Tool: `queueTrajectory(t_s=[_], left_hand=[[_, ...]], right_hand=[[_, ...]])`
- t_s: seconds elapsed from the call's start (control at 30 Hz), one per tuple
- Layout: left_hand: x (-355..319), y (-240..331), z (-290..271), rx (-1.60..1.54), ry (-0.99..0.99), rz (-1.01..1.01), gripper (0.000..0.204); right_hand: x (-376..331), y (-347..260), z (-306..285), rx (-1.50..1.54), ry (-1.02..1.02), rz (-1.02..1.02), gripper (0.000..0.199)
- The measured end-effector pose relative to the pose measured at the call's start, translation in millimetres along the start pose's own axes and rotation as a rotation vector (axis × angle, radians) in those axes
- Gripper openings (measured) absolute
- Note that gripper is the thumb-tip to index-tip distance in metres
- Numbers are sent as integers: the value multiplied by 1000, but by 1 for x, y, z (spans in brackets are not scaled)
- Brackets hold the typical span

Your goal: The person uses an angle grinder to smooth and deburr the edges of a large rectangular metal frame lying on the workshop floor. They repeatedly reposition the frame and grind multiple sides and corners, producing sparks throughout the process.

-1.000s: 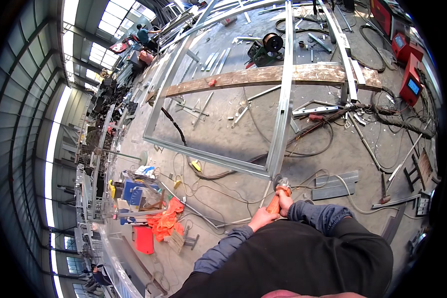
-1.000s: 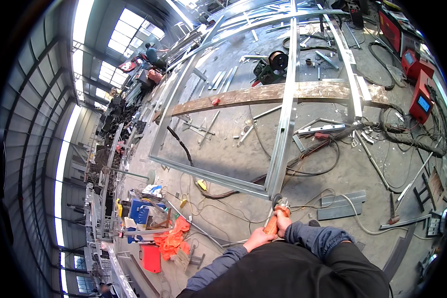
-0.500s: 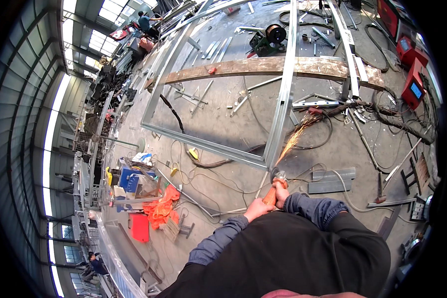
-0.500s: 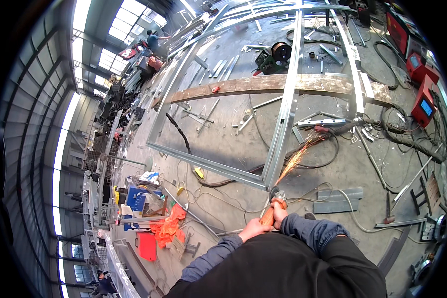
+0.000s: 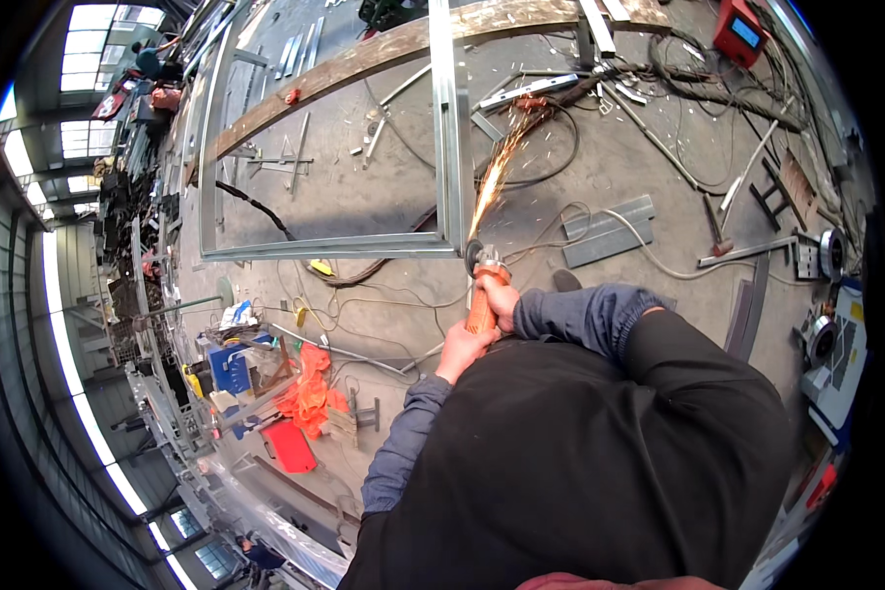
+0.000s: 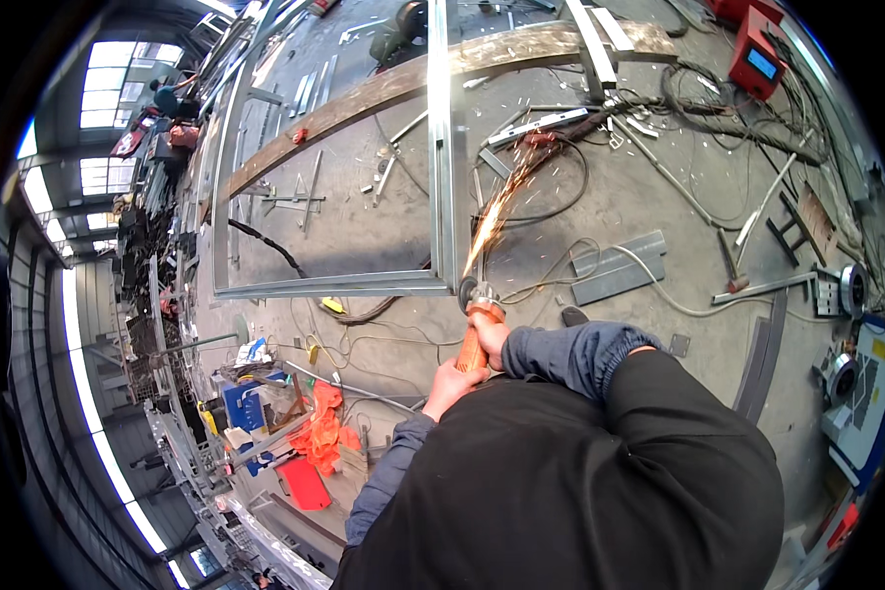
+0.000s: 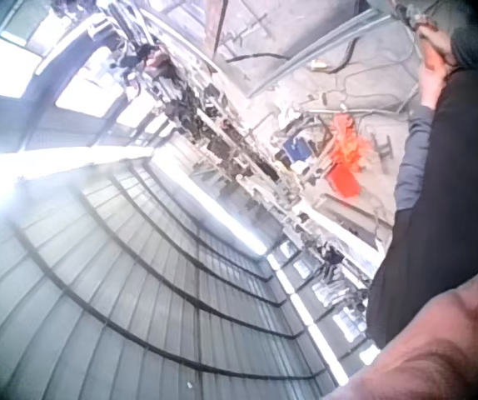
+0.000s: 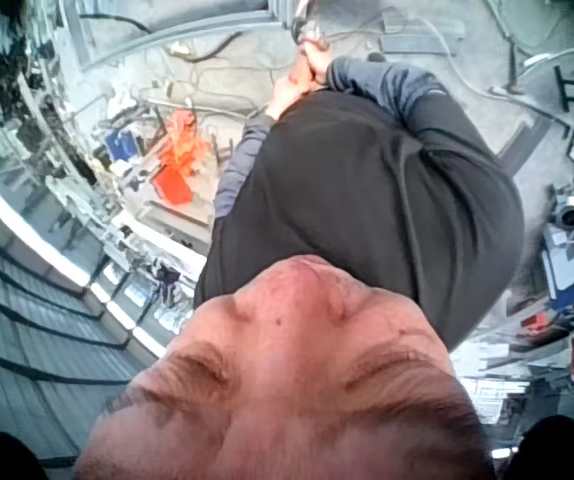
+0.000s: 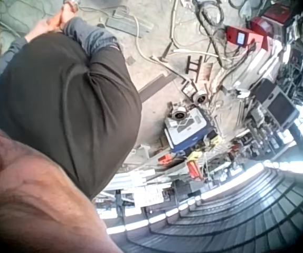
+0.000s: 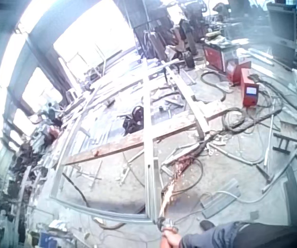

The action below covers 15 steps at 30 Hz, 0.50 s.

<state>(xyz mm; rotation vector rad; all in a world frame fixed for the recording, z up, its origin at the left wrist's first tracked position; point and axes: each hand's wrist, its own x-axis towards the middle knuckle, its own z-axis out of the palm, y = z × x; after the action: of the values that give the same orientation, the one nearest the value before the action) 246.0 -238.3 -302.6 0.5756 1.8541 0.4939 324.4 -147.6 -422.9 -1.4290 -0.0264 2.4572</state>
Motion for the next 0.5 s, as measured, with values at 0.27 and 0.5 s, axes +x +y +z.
queueTrajectory(t_s=[0.27,0.5], left_hand=[[6,-15,-15,69,38,36,49],[21,-39,-19,89,2,-15,55]], right_hand=[[-28,-5,24,-61,46,-60,48],[-5,12,17,-14,25,-94,48]])
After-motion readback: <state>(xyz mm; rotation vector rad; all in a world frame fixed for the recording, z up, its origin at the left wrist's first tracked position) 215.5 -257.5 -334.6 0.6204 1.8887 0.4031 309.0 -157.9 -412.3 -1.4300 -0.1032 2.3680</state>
